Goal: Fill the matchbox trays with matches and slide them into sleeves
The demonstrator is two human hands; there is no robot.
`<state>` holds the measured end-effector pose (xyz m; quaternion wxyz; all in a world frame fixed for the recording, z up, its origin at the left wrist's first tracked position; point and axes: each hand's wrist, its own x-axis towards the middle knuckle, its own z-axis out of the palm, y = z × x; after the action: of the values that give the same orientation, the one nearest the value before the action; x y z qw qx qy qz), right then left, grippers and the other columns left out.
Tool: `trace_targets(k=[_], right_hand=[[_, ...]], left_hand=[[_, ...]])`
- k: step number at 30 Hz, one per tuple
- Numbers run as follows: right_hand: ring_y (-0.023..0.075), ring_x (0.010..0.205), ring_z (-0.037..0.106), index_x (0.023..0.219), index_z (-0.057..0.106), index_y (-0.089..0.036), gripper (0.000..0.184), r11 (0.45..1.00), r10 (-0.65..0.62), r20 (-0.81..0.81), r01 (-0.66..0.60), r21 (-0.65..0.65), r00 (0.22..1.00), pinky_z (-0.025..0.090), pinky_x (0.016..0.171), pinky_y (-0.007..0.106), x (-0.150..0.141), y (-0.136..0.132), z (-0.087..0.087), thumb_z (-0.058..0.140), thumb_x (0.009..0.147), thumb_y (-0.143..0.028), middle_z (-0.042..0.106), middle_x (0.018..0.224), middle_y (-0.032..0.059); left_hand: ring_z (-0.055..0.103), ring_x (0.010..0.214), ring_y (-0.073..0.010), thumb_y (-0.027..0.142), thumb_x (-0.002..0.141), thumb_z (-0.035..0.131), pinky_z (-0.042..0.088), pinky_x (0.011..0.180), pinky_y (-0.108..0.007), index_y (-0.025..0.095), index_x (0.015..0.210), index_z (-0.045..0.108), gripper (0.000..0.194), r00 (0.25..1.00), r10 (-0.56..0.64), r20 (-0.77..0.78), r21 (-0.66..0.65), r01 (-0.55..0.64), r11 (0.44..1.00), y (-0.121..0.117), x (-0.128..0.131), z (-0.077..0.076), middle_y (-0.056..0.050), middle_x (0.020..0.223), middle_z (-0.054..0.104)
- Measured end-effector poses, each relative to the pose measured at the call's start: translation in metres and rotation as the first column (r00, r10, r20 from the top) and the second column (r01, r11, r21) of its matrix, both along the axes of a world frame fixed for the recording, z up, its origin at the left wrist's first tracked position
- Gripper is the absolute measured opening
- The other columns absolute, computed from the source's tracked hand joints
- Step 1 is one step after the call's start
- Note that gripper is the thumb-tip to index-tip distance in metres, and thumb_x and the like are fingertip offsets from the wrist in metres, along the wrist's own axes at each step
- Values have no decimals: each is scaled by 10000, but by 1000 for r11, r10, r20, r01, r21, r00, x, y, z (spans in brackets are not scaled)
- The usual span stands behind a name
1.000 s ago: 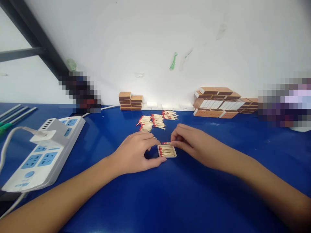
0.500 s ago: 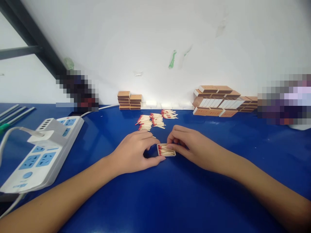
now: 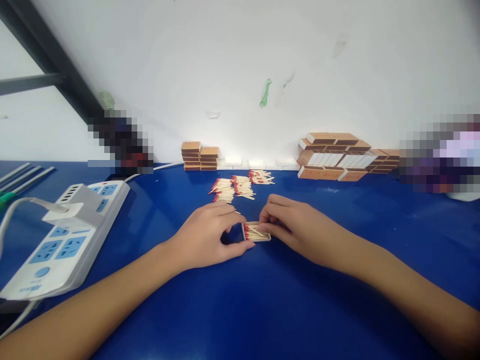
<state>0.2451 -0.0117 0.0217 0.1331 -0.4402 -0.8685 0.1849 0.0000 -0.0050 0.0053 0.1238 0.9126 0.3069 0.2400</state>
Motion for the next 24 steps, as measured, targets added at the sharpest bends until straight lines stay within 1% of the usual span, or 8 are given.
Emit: trace_targets(k=[3,7,12,17,22,24], right_hand=[[137,758,600,923,644,-211,196,1000,0,-38,-1,-29,999,442,664,282,-1,-1,0,540,1050,-316,633,996,33],[141,765,596,972,660,-215,152,1000,-28,-103,28,3,994,444,661,285,-3,-4,2,565,1036,-314,640,975,34],[150,760,597,931,667,-211,215,1000,-20,-124,17,-22,992,458,658,296,-6,-8,5,619,1004,-407,646,966,49],[147,752,582,959,664,-219,150,999,-26,-98,28,23,995,441,637,286,-3,-6,7,632,994,-362,636,960,40],[128,735,590,931,673,-218,167,998,3,-104,-9,-60,995,451,642,269,-3,-5,6,609,1011,-350,639,979,32],[123,732,590,939,677,-216,148,998,10,-99,-16,-57,995,452,646,266,-3,-3,4,601,1015,-319,638,988,32]], left_hand=[[595,750,-170,392,907,733,482,728,-324,190,980,733,215,1000,3,-2,-2,-3,1000,0,0,0,-2,761,642],[598,758,-168,407,912,731,488,726,-322,186,994,727,236,1000,-1,2,6,1,1000,0,0,2,-5,779,652],[596,747,-168,402,919,717,486,707,-320,176,982,726,235,1000,-2,5,25,2,1000,-2,0,3,-12,777,654],[601,758,-173,373,908,729,489,727,-326,184,985,732,204,1000,-5,-4,10,5,1000,-1,0,3,-8,779,652],[607,759,-174,393,909,731,486,726,-324,183,997,734,228,1000,-5,8,18,5,1000,1,0,2,-7,775,651],[611,764,-176,391,903,740,486,724,-321,182,1026,733,243,1000,-2,3,20,2,1000,0,0,2,-10,788,658]])
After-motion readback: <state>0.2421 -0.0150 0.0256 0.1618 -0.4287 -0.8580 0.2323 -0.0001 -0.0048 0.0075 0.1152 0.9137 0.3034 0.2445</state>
